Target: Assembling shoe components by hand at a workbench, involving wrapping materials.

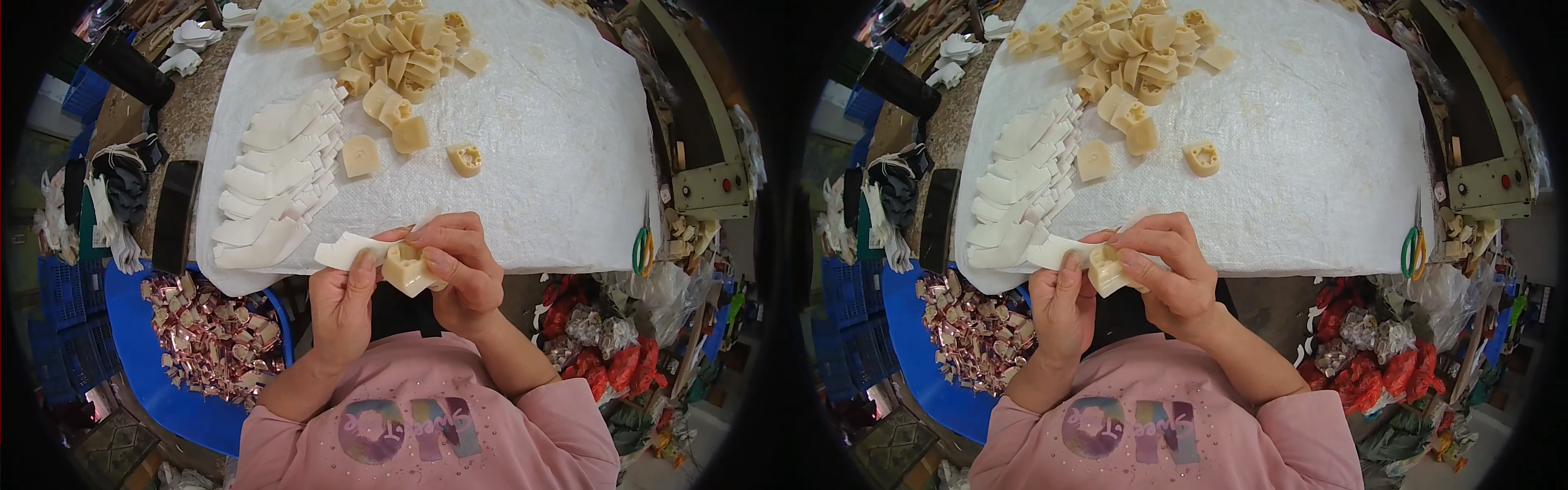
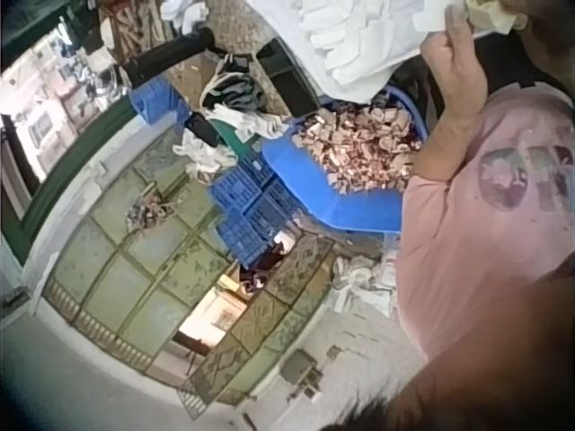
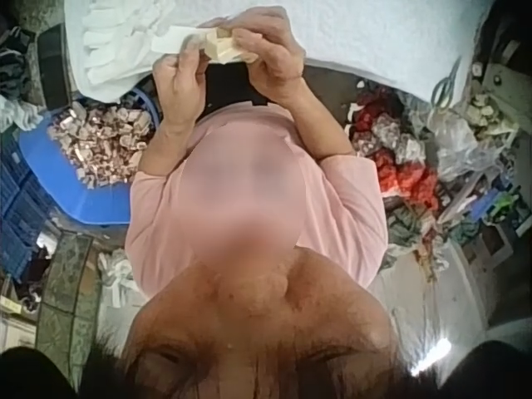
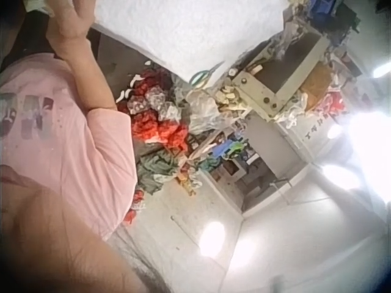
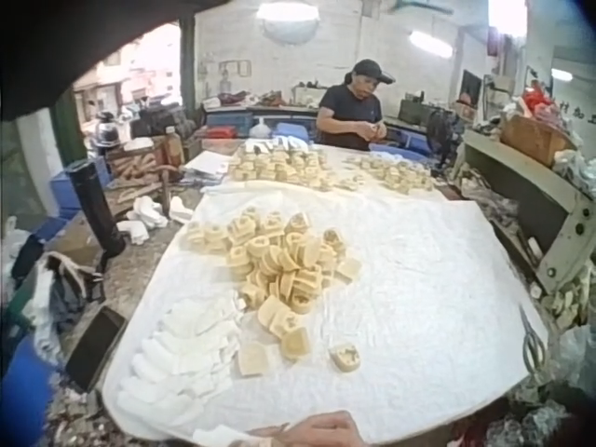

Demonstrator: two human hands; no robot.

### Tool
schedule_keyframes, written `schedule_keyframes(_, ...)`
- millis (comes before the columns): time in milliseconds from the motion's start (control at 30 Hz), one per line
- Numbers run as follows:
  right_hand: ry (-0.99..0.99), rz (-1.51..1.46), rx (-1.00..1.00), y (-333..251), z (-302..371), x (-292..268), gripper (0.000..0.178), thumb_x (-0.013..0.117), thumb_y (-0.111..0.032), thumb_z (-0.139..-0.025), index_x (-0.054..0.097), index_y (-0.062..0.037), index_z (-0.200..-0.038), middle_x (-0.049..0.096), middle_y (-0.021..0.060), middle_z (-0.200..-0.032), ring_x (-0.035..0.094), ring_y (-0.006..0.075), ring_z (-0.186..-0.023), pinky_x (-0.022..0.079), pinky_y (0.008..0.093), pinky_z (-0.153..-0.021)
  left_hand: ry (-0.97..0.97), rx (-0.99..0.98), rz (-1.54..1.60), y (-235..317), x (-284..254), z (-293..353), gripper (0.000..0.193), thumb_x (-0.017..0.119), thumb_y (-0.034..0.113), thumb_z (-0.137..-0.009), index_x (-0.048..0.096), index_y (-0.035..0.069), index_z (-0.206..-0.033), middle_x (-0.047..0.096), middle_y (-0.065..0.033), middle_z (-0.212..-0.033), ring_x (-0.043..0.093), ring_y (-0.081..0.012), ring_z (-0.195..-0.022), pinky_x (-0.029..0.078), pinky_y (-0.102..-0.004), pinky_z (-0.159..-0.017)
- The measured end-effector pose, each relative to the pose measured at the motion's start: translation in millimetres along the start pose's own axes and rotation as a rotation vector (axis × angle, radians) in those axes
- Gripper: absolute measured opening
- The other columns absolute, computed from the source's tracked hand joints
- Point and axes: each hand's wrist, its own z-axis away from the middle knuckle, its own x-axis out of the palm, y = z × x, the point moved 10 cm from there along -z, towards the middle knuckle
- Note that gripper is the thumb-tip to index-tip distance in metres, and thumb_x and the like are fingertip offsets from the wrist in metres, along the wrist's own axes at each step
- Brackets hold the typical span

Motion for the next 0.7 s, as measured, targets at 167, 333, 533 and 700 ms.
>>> schedule_keyframes(167,-0.043,0.061,-0.032,7,0,4,0.047,0.063,0.011,-0.066,0.056,-0.006,-0.11,0.06,0.0129,-0.101,0.055,0.0294,-0.083,0.047,0.0351,-0.069,0.052,-0.029,0.022,-5,-1,-4,0.039,0.033,0.019,-0.101,0.051,-0.012,-0.118,0.06,-0.0154,-0.112,0.058,-0.0158,-0.1,0.048,-0.029,-0.088)
schedule_keyframes(333,-0.089,0.269,-0.078,6,3,9,0.045,0.064,0.005,-0.062,0.055,-0.0078,-0.105,0.061,0.0096,-0.098,0.05,0.0256,-0.074,0.037,0.0382,-0.069,0.059,0.0,-0.161,-4,-1,-4,0.04,0.033,0.021,-0.101,0.051,-0.011,-0.12,0.061,-0.0144,-0.108,0.059,-0.015,-0.097,0.048,-0.0282,-0.086)
schedule_keyframes(533,-0.004,0.253,-0.084,16,0,3,0.043,0.065,0.0,-0.062,0.055,-0.0099,-0.103,0.062,0.0058,-0.095,0.049,0.0238,-0.076,0.031,0.0381,-0.068,0.01,0.13,-0.308,7,-1,-6,0.04,0.036,0.022,-0.101,0.052,-0.009,-0.118,0.064,-0.0121,-0.1,0.06,-0.0115,-0.084,0.047,-0.0225,-0.073)
schedule_keyframes(700,-0.132,0.399,-0.067,2,-12,3,0.033,0.066,-0.003,-0.061,0.059,-0.0113,-0.092,0.06,0.0032,-0.091,0.048,0.0229,-0.08,0.028,0.0417,-0.073,0.17,0.296,-0.505,30,-20,-4,0.028,0.045,0.015,-0.097,0.059,-0.007,-0.108,0.064,-0.0083,-0.085,0.054,-0.008,-0.067,0.043,-0.021,-0.06)
